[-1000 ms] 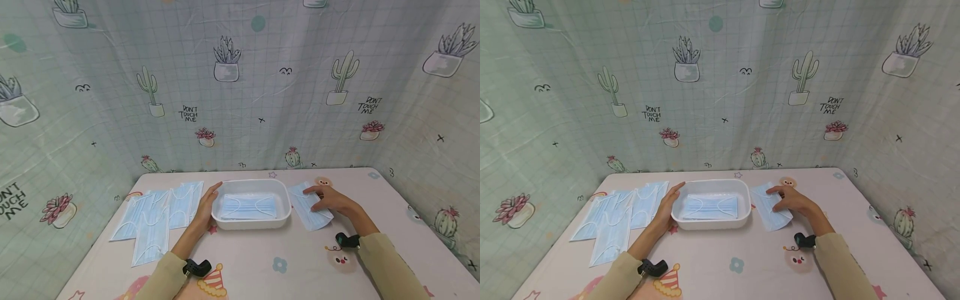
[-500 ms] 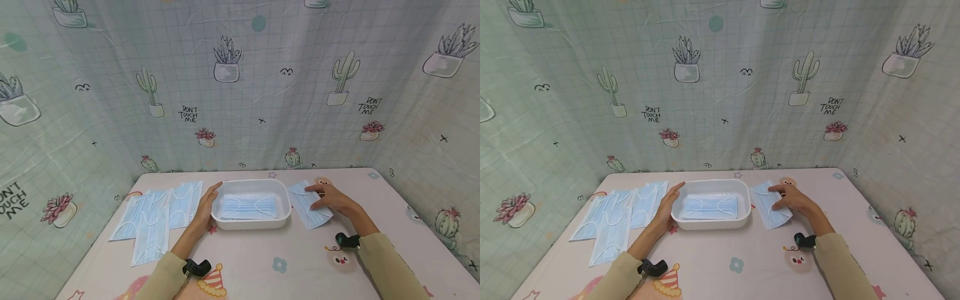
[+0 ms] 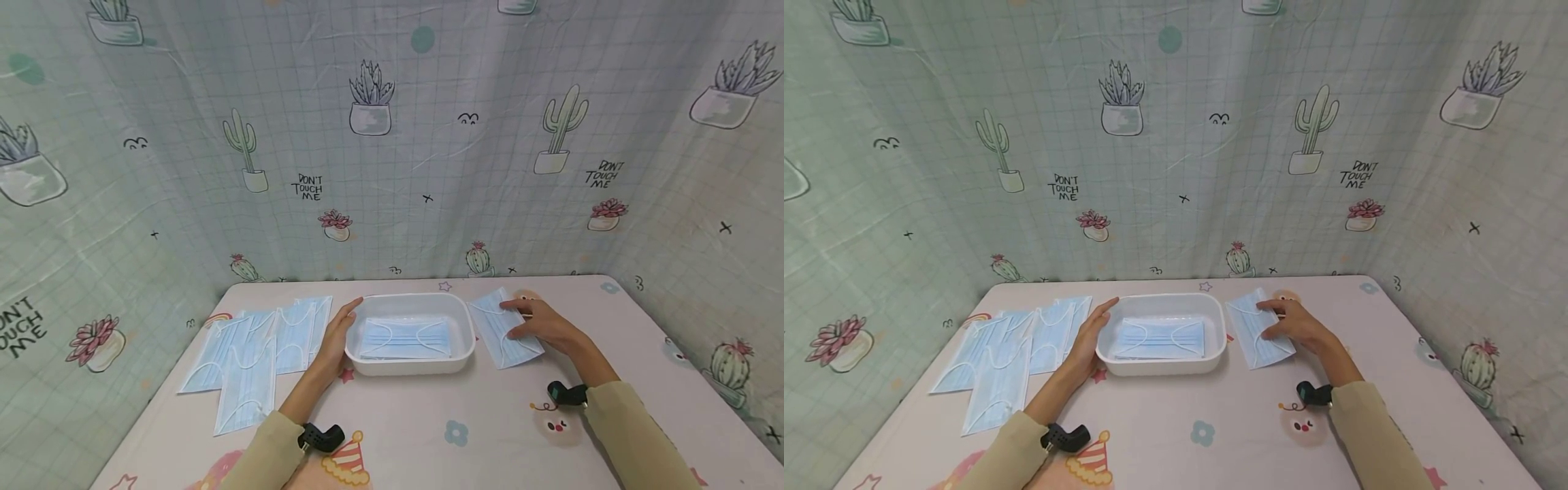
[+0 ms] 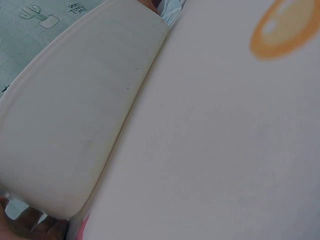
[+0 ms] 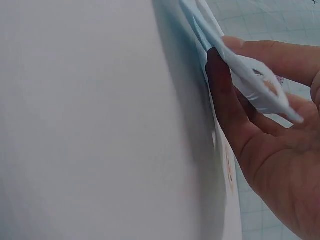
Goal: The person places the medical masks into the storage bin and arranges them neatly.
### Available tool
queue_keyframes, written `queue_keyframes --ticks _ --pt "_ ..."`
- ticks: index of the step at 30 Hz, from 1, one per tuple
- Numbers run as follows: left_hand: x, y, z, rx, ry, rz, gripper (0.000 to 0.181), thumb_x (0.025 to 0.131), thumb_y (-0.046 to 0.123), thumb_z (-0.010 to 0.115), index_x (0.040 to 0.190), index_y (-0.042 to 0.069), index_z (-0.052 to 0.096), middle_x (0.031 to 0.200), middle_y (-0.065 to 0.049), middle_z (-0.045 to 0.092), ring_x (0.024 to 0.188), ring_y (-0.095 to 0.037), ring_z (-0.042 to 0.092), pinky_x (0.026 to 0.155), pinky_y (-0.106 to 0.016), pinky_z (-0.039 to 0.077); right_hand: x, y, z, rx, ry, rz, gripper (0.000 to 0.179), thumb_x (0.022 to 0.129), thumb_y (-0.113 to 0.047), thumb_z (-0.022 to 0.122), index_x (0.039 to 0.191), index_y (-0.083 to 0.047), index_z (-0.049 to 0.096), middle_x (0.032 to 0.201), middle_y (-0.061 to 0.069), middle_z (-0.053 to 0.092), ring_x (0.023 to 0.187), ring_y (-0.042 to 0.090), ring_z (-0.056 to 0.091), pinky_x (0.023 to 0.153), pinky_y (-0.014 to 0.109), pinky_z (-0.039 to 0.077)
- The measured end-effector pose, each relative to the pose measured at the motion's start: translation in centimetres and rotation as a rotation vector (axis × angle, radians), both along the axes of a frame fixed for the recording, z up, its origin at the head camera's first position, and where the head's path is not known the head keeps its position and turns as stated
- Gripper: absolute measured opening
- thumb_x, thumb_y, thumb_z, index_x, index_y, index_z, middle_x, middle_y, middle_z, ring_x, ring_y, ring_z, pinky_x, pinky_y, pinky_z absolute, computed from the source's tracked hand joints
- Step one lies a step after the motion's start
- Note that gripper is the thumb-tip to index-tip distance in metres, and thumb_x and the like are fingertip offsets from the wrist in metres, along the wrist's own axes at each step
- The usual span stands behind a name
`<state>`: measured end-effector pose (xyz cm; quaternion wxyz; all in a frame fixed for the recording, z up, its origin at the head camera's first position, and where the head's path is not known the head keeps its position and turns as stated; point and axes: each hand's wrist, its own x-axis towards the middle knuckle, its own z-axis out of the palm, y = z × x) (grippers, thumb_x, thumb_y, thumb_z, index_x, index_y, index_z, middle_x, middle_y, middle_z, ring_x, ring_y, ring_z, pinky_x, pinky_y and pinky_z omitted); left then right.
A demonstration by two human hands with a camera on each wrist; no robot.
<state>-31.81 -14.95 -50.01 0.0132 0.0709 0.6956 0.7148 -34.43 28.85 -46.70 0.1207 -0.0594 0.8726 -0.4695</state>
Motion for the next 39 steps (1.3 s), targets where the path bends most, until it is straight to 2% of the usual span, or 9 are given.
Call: queue_keyframes --ticks 6,11,14,19,27,34,39 --pt "-0.1 0.1 -0.1 -0.005 -0.002 0.002 0.046 0.113 0.029 0.03 0.157 0.026 0.044 0.168 -0.003 0.034 0.16 -0.029 0.021 0.13 -0.056 0.011 0.2 0.0 0.2 -0.012 0.009 -0.007 0.071 0.084 -0.005 0.082 0.149 -0.002 0.053 0.167 0.03 0.009 0.146 0.05 0.03 0.122 0.065 0.028" --pt "-0.1 0.1 -0.1 -0.002 0.0 0.003 0.046 0.113 0.028 0.031 0.157 0.025 0.044 0.168 -0.004 0.035 0.159 -0.03 0.023 0.13 -0.056 0.012 0.3 0.1 0.3 0.001 0.061 0.007 0.068 0.085 -0.005 0.08 0.147 0.001 0.054 0.164 0.03 0.018 0.145 0.053 0.032 0.12 0.066 0.03" --pt "0.0 0.2 -0.1 0.001 -0.001 0.003 0.046 0.112 0.028 0.031 0.156 0.025 0.044 0.167 -0.004 0.036 0.159 -0.03 0.024 0.13 -0.055 0.013 0.3 0.3 0.4 -0.016 0.076 0.004 0.067 0.085 -0.005 0.08 0.146 0.001 0.054 0.165 0.028 0.022 0.147 0.053 0.029 0.121 0.067 0.027" --pt "0.0 0.1 -0.2 0.0 0.007 0.001 0.047 0.113 0.027 0.031 0.158 0.021 0.042 0.167 -0.006 0.035 0.159 -0.03 0.024 0.13 -0.055 0.013 0.1 0.6 0.5 -0.059 0.055 -0.018 0.072 0.084 -0.007 0.08 0.15 -0.002 0.051 0.169 0.027 0.022 0.151 0.053 0.025 0.122 0.067 0.026" --pt "-0.1 0.0 -0.2 -0.002 0.017 -0.003 0.049 0.113 0.026 0.031 0.16 0.015 0.038 0.168 -0.008 0.034 0.159 -0.032 0.023 0.13 -0.056 0.012 0.4 0.6 1.5 -0.107 0.035 -0.02 0.076 0.088 -0.009 0.078 0.156 -0.004 0.044 0.17 0.027 0.018 0.152 0.053 0.023 0.121 0.067 0.028" --pt "-0.1 0.0 -0.1 0.021 0.01 -0.003 0.048 0.113 0.026 0.031 0.159 0.016 0.039 0.168 -0.008 0.033 0.16 -0.031 0.022 0.131 -0.054 0.012 0.4 0.6 2.0 -0.154 0.046 -0.012 0.075 0.09 -0.007 0.076 0.156 -0.004 0.042 0.167 0.027 0.026 0.142 0.044 0.04 0.117 0.056 0.04" --pt "-0.1 -0.1 -0.1 0.014 0.011 0.003 0.048 0.113 0.025 0.031 0.159 0.016 0.04 0.168 -0.008 0.033 0.16 -0.031 0.022 0.131 -0.054 0.011 0.5 0.5 2.5 -0.145 0.051 -0.024 0.074 0.09 -0.009 0.076 0.156 -0.005 0.043 0.167 0.026 0.027 0.14 0.042 0.04 0.117 0.057 0.038"
